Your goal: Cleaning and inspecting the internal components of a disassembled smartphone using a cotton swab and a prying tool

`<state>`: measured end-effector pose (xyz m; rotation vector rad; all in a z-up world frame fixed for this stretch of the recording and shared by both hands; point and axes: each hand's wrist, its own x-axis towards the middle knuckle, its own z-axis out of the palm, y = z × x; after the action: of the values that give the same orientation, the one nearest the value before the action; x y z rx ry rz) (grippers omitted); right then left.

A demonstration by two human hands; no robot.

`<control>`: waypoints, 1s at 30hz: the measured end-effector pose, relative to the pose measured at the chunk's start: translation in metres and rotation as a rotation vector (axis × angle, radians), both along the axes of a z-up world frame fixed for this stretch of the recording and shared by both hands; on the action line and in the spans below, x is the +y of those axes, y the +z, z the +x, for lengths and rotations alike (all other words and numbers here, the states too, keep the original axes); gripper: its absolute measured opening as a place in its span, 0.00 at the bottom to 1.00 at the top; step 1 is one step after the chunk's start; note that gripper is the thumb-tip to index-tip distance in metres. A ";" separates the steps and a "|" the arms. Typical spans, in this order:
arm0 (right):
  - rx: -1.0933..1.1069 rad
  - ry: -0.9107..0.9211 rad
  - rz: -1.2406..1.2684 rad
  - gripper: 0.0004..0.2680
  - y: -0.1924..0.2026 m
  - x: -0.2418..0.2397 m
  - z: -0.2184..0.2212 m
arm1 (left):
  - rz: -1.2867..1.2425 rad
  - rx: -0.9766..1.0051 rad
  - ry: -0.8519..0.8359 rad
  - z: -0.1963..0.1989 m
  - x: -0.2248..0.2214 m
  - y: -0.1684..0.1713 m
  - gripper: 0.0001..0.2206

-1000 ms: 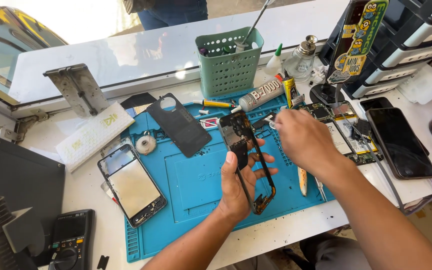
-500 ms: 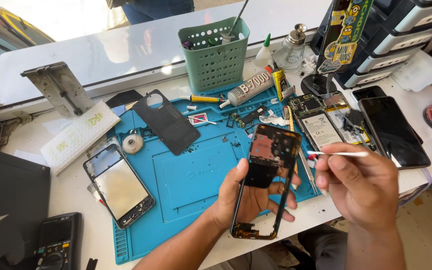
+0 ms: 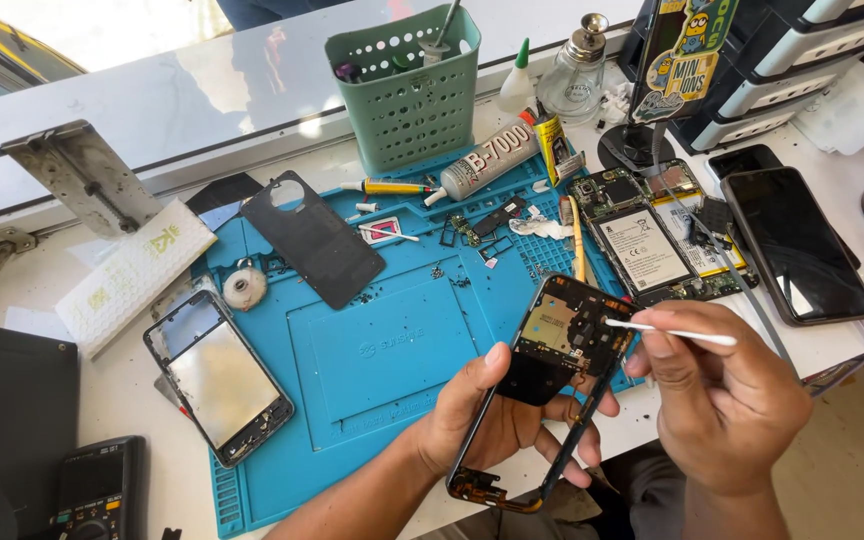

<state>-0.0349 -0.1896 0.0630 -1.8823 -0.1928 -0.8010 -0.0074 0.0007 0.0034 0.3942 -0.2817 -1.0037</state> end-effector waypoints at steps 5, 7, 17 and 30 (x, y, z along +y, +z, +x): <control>-0.125 -0.042 -0.171 0.03 -0.006 -0.002 0.003 | -0.004 -0.010 -0.021 0.001 -0.001 0.000 0.43; -0.217 -0.063 -0.279 0.02 -0.007 -0.002 0.005 | -0.009 0.032 -0.021 0.000 -0.001 0.000 0.42; -0.162 -0.033 -0.252 0.03 -0.008 -0.004 0.004 | -0.001 0.026 -0.020 0.000 -0.002 0.004 0.40; -0.117 0.018 -0.202 0.03 -0.008 -0.007 -0.001 | 0.017 0.031 -0.053 0.000 -0.001 0.002 0.41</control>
<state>-0.0360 -0.1969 0.0548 -2.0198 -0.3751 -0.9077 -0.0074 -0.0003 0.0051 0.3879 -0.2573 -1.0637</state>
